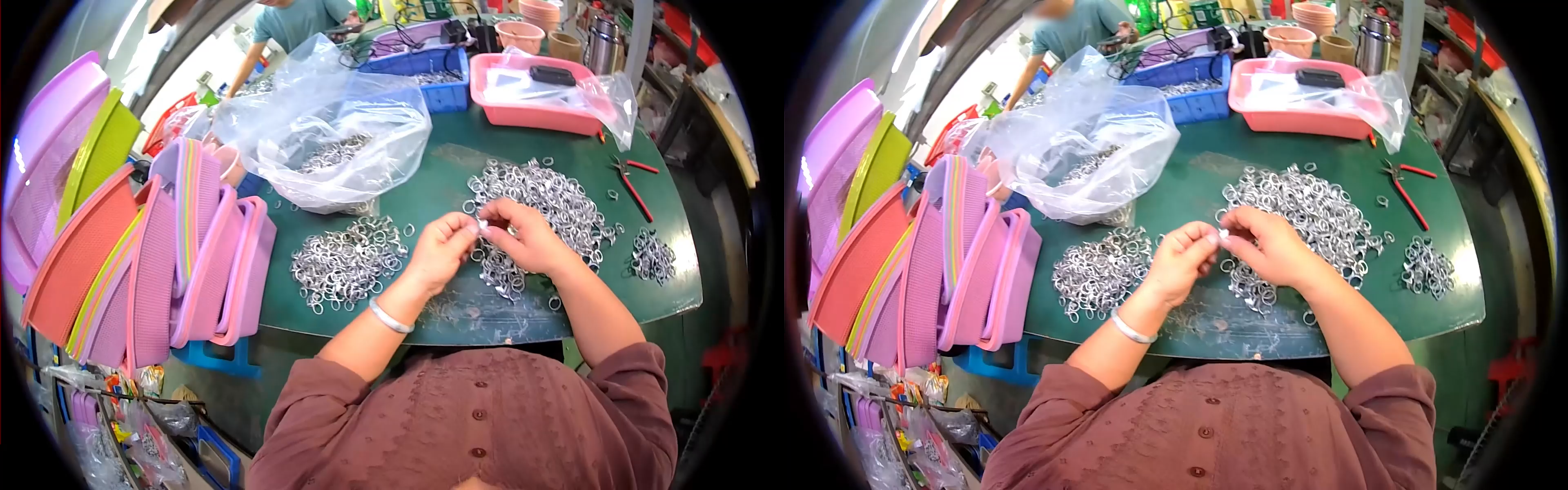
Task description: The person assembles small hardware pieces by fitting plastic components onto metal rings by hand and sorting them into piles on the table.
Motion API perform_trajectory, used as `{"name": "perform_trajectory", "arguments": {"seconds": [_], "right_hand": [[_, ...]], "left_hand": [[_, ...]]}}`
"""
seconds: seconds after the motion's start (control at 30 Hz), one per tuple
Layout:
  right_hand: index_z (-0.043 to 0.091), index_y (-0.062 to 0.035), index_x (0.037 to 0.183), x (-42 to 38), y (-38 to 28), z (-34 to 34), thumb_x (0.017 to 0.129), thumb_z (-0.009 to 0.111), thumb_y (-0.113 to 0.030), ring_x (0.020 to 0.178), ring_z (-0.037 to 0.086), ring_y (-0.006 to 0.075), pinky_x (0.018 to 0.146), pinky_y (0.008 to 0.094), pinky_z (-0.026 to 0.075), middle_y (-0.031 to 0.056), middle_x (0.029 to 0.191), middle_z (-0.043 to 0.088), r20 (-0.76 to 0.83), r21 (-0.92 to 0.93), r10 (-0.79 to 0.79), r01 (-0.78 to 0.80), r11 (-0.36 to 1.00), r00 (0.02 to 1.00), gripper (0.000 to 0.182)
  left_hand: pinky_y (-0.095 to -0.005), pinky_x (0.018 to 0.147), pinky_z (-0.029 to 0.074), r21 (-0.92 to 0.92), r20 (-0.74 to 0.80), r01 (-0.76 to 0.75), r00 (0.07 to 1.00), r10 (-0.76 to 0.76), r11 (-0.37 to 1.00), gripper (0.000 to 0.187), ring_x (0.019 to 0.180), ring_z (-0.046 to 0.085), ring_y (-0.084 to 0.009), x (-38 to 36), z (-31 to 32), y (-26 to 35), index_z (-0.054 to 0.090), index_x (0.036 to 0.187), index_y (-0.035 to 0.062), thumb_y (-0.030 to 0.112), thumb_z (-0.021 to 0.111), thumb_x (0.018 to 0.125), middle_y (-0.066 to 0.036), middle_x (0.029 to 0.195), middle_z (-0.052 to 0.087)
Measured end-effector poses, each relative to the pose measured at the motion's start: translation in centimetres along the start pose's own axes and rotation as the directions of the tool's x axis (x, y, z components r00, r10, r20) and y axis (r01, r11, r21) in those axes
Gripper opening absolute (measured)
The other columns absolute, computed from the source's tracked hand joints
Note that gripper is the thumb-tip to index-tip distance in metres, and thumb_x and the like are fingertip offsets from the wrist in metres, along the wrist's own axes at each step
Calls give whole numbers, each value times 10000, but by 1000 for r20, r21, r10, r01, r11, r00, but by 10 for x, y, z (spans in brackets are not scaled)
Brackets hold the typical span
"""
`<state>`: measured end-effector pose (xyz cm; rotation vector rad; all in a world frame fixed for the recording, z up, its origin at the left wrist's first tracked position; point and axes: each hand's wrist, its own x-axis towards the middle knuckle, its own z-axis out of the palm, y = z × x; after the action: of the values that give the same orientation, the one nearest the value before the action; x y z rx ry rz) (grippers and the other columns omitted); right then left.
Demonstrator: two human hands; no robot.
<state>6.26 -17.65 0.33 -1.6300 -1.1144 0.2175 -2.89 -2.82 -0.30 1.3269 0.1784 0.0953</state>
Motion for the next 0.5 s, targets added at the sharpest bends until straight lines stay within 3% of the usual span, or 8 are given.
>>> {"name": "perform_trajectory", "arguments": {"seconds": [0.1, 0.27, 0.5], "right_hand": [[539, -12, 1060, 0, -3, 1, 782, 609, -59, 709, 541, 119, 655, 264, 455, 58, 805, 579, -11, 33, -42, 43, 999, 999, 290], [574, -2, 1001, 1, 3, 3, 794, 593, -40, 723, 546, 104, 671, 247, 456, 46, 798, 596, -6, 155, -85, 85, 984, 996, 212], [583, -8, 989, 1, 3, 3, 781, 612, -26, 715, 549, 100, 666, 241, 458, 32, 786, 588, 3, 217, -16, 15, 976, 1000, 210]], "left_hand": [[-168, 458, 312, -105, -20, 74, 997, -77, 992, 94, 506, 407, -46, -1, -5, 6, 554, 820, 75, 157, 549, 867, 29, 633, 502], [-171, 451, 297, -167, 107, 78, 992, -61, 983, 79, 520, 395, -54, -5, -10, 11, 537, 846, 58, 128, 516, 877, 12, 661, 494], [-165, 470, 314, -223, 82, 73, 995, -56, 972, 78, 533, 417, -50, -6, -9, 6, 558, 863, 49, 118, 523, 874, 16, 660, 505]]}}
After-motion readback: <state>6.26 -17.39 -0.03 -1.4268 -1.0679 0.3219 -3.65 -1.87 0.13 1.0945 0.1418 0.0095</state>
